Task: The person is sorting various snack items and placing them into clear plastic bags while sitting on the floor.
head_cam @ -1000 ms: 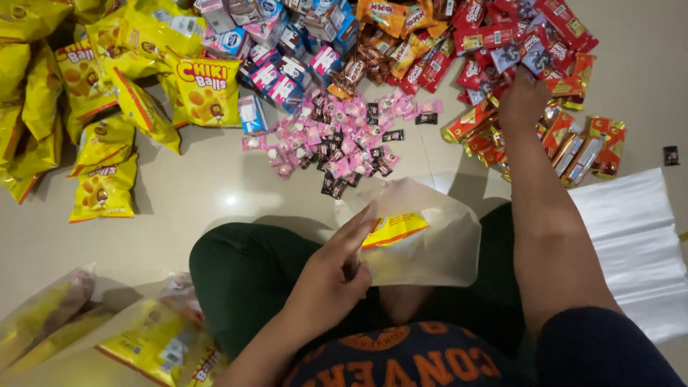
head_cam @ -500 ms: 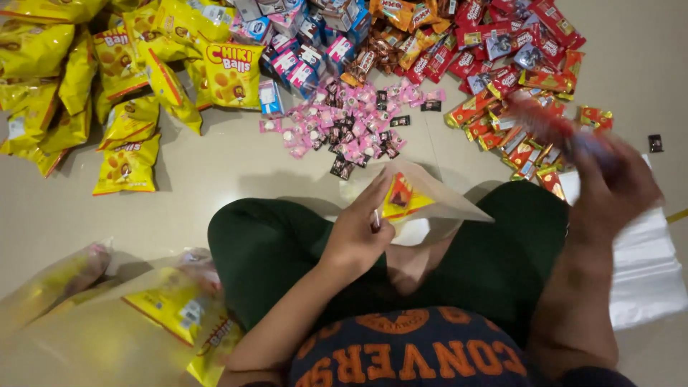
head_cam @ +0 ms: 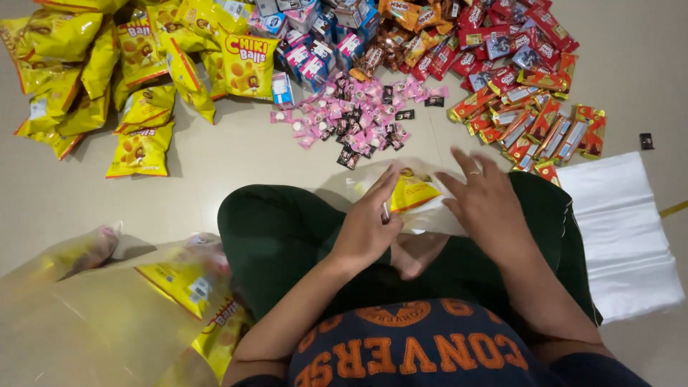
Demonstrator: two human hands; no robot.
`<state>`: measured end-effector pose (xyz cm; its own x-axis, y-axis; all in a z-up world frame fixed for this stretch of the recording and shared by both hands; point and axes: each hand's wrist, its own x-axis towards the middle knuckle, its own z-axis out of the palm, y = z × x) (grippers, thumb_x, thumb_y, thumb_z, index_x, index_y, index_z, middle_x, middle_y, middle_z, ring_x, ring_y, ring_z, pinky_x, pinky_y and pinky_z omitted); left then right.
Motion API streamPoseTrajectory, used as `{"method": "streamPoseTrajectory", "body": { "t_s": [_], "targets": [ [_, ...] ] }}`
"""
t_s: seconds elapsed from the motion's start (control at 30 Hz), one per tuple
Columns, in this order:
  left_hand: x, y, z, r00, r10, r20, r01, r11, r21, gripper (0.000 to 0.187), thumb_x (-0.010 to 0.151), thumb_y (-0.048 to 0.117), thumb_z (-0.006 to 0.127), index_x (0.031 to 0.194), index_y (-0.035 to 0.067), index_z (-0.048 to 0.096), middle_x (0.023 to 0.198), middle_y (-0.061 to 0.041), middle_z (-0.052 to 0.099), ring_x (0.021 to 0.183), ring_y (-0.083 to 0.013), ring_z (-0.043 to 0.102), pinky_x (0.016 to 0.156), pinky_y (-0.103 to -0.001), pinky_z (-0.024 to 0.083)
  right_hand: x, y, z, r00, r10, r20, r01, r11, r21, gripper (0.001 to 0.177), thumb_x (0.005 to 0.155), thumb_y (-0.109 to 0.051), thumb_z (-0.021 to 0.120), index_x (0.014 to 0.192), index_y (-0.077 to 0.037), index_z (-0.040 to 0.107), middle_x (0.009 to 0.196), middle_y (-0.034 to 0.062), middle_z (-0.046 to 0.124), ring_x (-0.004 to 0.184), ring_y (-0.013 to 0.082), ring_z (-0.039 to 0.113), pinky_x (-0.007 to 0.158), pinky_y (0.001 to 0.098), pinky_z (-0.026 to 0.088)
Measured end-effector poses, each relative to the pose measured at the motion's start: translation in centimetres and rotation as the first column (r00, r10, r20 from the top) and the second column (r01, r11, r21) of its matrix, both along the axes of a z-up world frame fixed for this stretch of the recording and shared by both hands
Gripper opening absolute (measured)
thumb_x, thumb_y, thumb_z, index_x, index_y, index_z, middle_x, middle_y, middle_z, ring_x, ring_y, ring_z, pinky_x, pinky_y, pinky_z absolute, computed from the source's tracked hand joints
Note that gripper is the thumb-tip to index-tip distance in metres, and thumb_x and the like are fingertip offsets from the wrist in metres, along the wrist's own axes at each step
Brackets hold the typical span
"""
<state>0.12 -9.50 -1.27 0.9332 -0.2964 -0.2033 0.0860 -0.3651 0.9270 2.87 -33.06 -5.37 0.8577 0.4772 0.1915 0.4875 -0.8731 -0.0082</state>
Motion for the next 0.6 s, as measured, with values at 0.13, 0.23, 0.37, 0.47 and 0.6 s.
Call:
{"method": "streamPoseTrajectory", "body": {
  "t_s": [0.13,0.23,0.37,0.47,0.6],
  "targets": [
    [0.1,0.4,1.2,0.99,0.014,-0.138,-0.015,1.0,-0.007,0.073,0.09,0.009,0.056,0.159,0.003,0.035,0.168,-0.016,0.03,0.146,-0.0395,0.042,0.109,-0.038,0.048,-0.2,-0.8,0.9,0.962,-0.042,-0.269,0.063,0.996,0.07,0.031,0.096,-0.006,0.064,0.126,-0.005,0.073,0.123,0.0173,0.072,0.106,0.0379,0.069,0.089,0.0413,0.056],
    [0.6,1.2,1.2,0.993,0.046,-0.107,-0.051,0.998,-0.037,0.072,0.09,0.003,0.054,0.159,0.001,0.033,0.168,-0.021,0.029,0.137,-0.0444,0.052,0.097,-0.038,0.057,1.3,-2.4,-0.2,0.94,-0.006,-0.341,0.107,0.954,0.278,0.025,0.101,-0.006,0.061,0.118,-0.009,0.079,0.113,0.0143,0.077,0.101,0.0333,0.073,0.09,0.0392,0.056],
    [1.5,2.1,-0.9,0.977,0.13,-0.17,-0.162,0.968,-0.193,0.074,0.089,-0.004,0.058,0.159,0.005,0.035,0.166,-0.02,0.032,0.126,-0.0404,0.064,0.079,-0.03,0.063,4.8,-2.1,1.5,0.945,0.105,-0.308,0.057,0.879,0.473,0.029,0.093,0.001,0.064,0.117,-0.01,0.079,0.115,0.0156,0.077,0.105,0.039,0.07,0.092,0.0462,0.055],
    [2.4,2.8,-3.2,0.962,0.218,-0.163,-0.257,0.926,-0.278,0.071,0.088,-0.007,0.057,0.155,-0.001,0.036,0.167,-0.022,0.03,0.113,-0.0283,0.066,0.067,-0.029,0.064,8.9,-1.7,1.9,0.926,0.224,-0.304,0.011,0.789,0.614,0.027,0.092,0.006,0.069,0.111,-0.011,0.08,0.113,0.0154,0.078,0.105,0.0366,0.073,0.094,0.0458,0.055],
    [3.0,3.7,-4.4,0.964,0.249,-0.096,-0.267,0.893,-0.362,0.074,0.088,-0.009,0.061,0.156,0.003,0.034,0.164,-0.029,0.03,0.107,-0.0296,0.069,0.062,-0.026,0.064,16.7,-1.6,-1.6,0.939,0.196,-0.283,0.096,0.641,0.761,0.018,0.093,-0.002,0.078,0.11,-0.006,0.079,0.107,0.0138,0.077,0.103,0.0298,0.072,0.093,0.0411,0.055]
  ]
}}
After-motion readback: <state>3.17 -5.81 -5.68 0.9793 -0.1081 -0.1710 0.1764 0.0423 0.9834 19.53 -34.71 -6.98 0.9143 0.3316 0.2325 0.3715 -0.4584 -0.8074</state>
